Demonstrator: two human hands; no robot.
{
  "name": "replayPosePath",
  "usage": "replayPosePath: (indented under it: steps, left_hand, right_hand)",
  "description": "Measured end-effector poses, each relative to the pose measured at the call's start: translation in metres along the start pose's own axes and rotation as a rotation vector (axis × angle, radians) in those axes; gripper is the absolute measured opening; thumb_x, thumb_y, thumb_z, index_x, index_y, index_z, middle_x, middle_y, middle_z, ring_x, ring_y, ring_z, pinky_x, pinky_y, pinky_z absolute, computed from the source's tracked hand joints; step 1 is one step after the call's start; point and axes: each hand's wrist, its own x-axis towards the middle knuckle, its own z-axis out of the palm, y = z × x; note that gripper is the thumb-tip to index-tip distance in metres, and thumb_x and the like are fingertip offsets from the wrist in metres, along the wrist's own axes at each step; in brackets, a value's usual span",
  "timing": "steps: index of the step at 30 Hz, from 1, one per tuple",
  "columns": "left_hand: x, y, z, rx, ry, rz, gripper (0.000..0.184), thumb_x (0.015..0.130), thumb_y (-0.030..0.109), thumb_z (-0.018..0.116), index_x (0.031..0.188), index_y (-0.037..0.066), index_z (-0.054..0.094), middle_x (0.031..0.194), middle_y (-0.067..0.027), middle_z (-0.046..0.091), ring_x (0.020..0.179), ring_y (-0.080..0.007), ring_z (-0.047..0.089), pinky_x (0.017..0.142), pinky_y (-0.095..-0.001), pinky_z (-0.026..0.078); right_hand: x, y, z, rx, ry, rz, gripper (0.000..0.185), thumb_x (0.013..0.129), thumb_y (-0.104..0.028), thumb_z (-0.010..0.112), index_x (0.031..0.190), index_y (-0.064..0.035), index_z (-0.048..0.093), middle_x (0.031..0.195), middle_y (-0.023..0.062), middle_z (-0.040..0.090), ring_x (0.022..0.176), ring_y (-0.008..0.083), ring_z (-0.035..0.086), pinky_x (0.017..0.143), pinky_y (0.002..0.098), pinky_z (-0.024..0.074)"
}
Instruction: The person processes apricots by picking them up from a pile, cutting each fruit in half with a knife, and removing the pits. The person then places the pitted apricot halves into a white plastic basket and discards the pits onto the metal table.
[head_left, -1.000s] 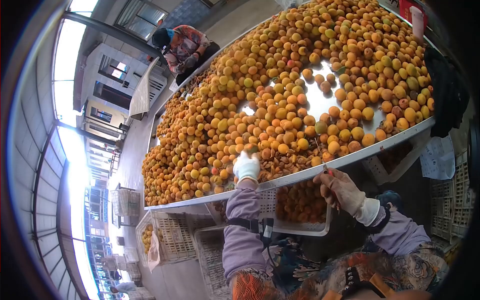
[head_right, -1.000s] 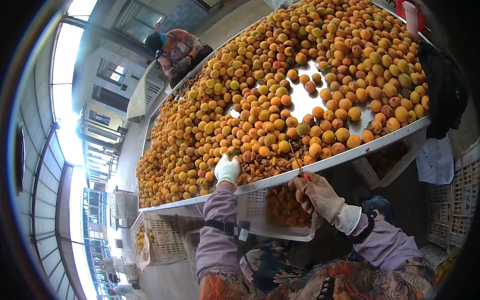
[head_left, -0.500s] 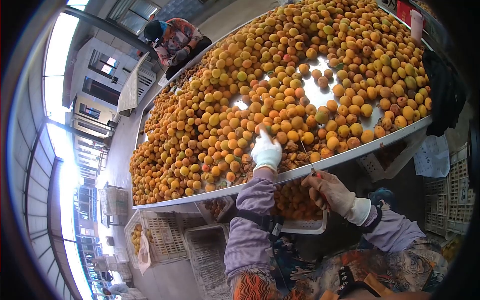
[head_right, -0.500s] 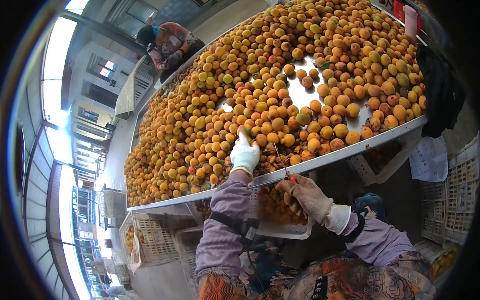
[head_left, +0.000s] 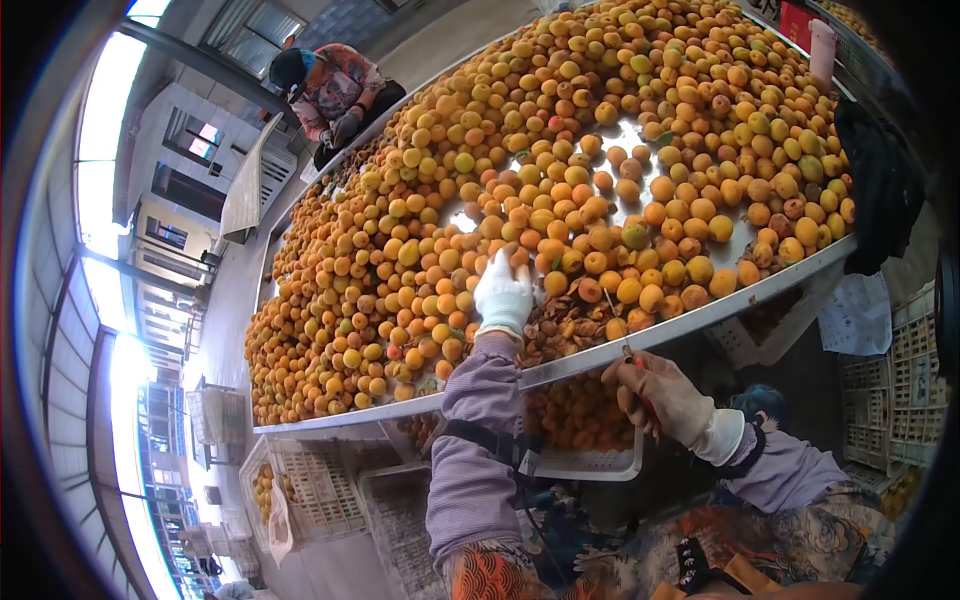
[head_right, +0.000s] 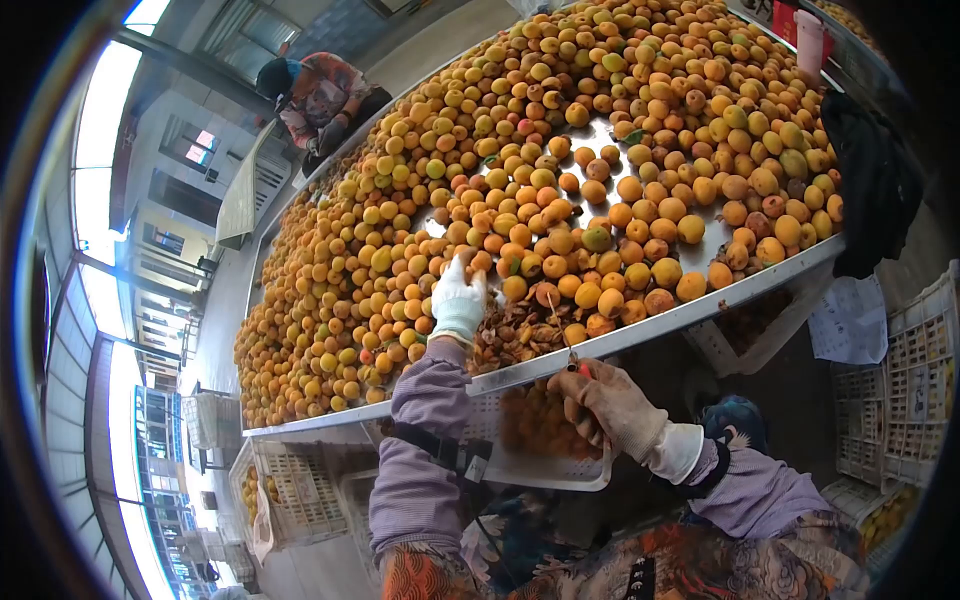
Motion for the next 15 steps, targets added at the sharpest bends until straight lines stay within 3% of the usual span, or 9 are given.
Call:
replayPosePath:
  steps: [2,5,6,9,13,15]
  left_hand:
    - [0.003,0.006,0.001,0.225,0.075,0.011,0.046,0.078,0.028,0.062,0.122,0.02,0.051,0.112,-0.0144,0.057,0.105,-0.0308,0.055,0.085,-0.0421,0.046]
    - [0.018,0.017,0.01,0.528,-0.077,-0.064,0.048,0.077,0.029,0.065,0.123,0.022,0.051,0.122,-0.0122,0.05,0.11,-0.0316,0.049,0.084,-0.0431,0.045]
    - [0.02,0.025,0.006,0.572,-0.089,-0.08,0.048,0.076,0.028,0.067,0.121,0.02,0.052,0.123,-0.0124,0.049,0.109,-0.0314,0.049,0.083,-0.0437,0.045]
    - [0.025,0.006,0.017,0.619,-0.042,-0.055,0.047,0.075,0.028,0.069,0.118,0.02,0.052,0.122,-0.0129,0.049,0.11,-0.0307,0.048,0.084,-0.0437,0.045]
    - [0.014,-0.014,0.011,0.457,0.006,0.072,0.045,0.071,0.032,0.071,0.11,0.016,0.057,0.111,-0.0147,0.055,0.104,-0.0321,0.052,0.083,-0.0423,0.046]
    - [0.004,-0.017,0.005,0.232,0.104,0.062,0.045,0.073,0.027,0.071,0.112,0.012,0.056,0.101,-0.0153,0.059,0.096,-0.0299,0.057,0.08,-0.038,0.048]
  right_hand:
    - [0.002,0.003,-0.004,0.031,-0.037,-0.01,0.024,0.091,-0.028,0.052,0.102,-0.0067,0.054,0.064,-0.0019,0.051,0.046,0.005,0.045,0.041,0.0187,0.0377]
    - [0.0,0.005,-0.009,0.082,-0.066,0.0,0.024,0.091,-0.028,0.053,0.102,-0.0072,0.054,0.064,-0.0025,0.051,0.045,0.0046,0.045,0.041,0.0182,0.0378]
    - [0.0,0.007,-0.01,0.021,-0.058,-0.019,0.033,0.092,-0.038,0.051,0.102,-0.007,0.055,0.065,-0.0017,0.052,0.049,0.0039,0.049,0.04,0.0172,0.0369]
    - [-0.002,0.003,-0.016,0.018,-0.044,-0.02,0.033,0.092,-0.037,0.051,0.103,-0.0067,0.055,0.065,-0.0014,0.052,0.049,0.0041,0.048,0.041,0.0177,0.0377]
    - [-0.005,0.001,-0.016,0.04,-0.045,0.002,0.031,0.092,-0.035,0.052,0.103,-0.0067,0.054,0.066,-0.0018,0.052,0.051,0.0039,0.048,0.045,0.0178,0.0391]
    - [0.002,0.017,-0.013,0.121,-0.039,-0.175,0.03,0.092,-0.034,0.055,0.104,-0.0066,0.054,0.067,-0.0026,0.051,0.053,0.0037,0.047,0.047,0.0179,0.0396]
